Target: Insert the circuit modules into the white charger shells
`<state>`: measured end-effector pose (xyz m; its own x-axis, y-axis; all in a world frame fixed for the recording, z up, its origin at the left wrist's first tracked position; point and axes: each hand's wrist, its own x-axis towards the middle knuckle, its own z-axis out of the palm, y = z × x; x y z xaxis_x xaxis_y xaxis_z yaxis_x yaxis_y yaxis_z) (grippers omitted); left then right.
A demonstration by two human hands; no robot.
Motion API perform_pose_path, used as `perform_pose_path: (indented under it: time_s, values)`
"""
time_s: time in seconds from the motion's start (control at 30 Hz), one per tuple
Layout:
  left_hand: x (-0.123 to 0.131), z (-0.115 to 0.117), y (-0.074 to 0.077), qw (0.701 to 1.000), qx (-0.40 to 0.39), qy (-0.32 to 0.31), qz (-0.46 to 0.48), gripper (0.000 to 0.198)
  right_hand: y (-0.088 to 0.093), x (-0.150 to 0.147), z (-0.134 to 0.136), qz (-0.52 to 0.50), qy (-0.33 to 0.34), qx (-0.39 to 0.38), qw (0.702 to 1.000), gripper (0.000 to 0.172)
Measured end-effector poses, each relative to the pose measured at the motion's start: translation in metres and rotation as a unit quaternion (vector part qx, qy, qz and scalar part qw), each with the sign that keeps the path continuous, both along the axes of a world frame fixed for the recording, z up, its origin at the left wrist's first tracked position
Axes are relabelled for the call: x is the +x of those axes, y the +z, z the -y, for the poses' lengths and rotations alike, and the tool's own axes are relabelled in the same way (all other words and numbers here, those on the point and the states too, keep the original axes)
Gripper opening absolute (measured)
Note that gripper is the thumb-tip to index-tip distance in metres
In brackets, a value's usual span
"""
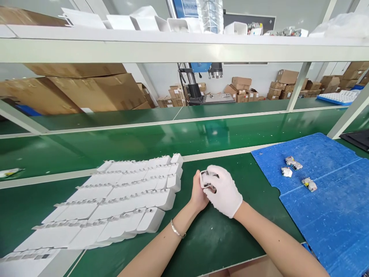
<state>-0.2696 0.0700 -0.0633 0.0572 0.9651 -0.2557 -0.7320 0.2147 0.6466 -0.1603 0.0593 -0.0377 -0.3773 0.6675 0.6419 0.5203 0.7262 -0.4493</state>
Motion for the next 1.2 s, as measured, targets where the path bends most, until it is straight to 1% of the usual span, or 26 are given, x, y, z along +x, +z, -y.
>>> perform_pose_path:
  time_s: [0.07, 0.1, 0.13, 0.17, 0.2, 0.27, 0.33, 0.37, 0.47, 0.53, 0.6, 0.63, 0.73, 0.77, 0.87, 0.93, 1.07, 1.13, 1.2]
  values:
    - [0.0, 0.0, 0.0, 1.0, 0.0, -0.003, 0.0, 0.038, 0.0, 0.0, -0.001, 0.0, -0.023, 0.004, 1.0, 0.03]
    - [0.0, 0.0, 0.001, 1.0, 0.001, -0.004, 0.0, 0.038, 0.002, 0.001, -0.002, 0.011, -0.012, 0.011, 1.0, 0.026]
    - [0.0, 0.0, 0.001, 1.0, 0.002, -0.005, -0.001, 0.038, 0.003, 0.002, -0.002, 0.026, 0.012, 0.02, 0.999, 0.018]
    - [0.001, 0.0, 0.001, 1.0, 0.003, -0.006, -0.001, 0.038, 0.004, 0.002, -0.003, 0.037, 0.034, 0.028, 0.998, 0.014]
    - [0.001, 0.0, 0.002, 1.0, 0.004, -0.008, -0.001, 0.039, 0.005, 0.003, -0.003, 0.039, 0.043, 0.034, 0.998, 0.015]
    - [0.0, 0.0, 0.002, 1.0, 0.008, -0.009, 0.0, 0.041, 0.006, 0.004, -0.003, 0.031, 0.019, 0.04, 0.999, 0.016]
    - [0.0, 0.0, 0.002, 1.0, 0.011, -0.006, 0.0, 0.041, 0.006, 0.005, -0.003, 0.02, -0.021, 0.043, 0.999, 0.031]
    - [0.0, 0.0, 0.002, 1.0, 0.012, -0.003, 0.0, 0.04, 0.006, 0.006, -0.003, 0.022, -0.025, 0.043, 0.999, 0.033]
    - [0.0, 0.0, 0.001, 1.0, 0.013, -0.002, -0.001, 0.038, 0.006, 0.008, -0.003, 0.043, 0.016, 0.05, 0.998, 0.011]
    - [0.0, 0.0, 0.001, 1.0, 0.015, -0.008, -0.001, 0.039, 0.008, 0.009, -0.003, 0.035, 0.007, 0.062, 0.997, 0.013]
    - [0.0, 0.0, 0.001, 1.0, 0.016, -0.011, 0.001, 0.041, 0.01, 0.009, -0.001, 0.031, -0.02, 0.073, 0.997, 0.024]
    - [0.0, 0.0, 0.001, 1.0, 0.016, -0.009, 0.002, 0.04, 0.012, 0.008, -0.001, 0.039, -0.022, 0.074, 0.996, 0.027]
    - [0.0, 0.0, 0.0, 1.0, 0.013, -0.006, 0.004, 0.037, 0.016, 0.007, 0.0, 0.086, 0.017, 0.07, 0.994, 0.016]
    - [0.001, 0.0, 0.0, 1.0, 0.011, -0.009, 0.004, 0.038, 0.017, 0.007, -0.001, 0.097, 0.024, 0.072, 0.992, 0.015]
    - [0.002, 0.0, 0.0, 1.0, 0.007, -0.018, 0.006, 0.042, 0.019, 0.008, -0.001, 0.097, 0.003, 0.086, 0.992, 0.015]
    - [0.001, 0.0, 0.001, 1.0, 0.005, -0.015, 0.008, 0.041, 0.021, 0.008, -0.001, 0.097, 0.007, 0.079, 0.992, 0.016]
    - [0.0, 0.0, 0.002, 1.0, 0.001, -0.015, 0.013, 0.04, 0.022, 0.008, -0.001, 0.117, 0.037, 0.064, 0.99, 0.02]
    - [0.0, 0.0, 0.002, 1.0, -0.002, -0.02, 0.014, 0.042, 0.021, 0.009, -0.001, 0.104, 0.031, 0.052, 0.993, 0.021]
    - [0.0, 0.0, 0.002, 1.0, -0.004, -0.024, 0.014, 0.043, 0.018, 0.011, -0.001, 0.07, 0.02, 0.038, 0.997, 0.018]
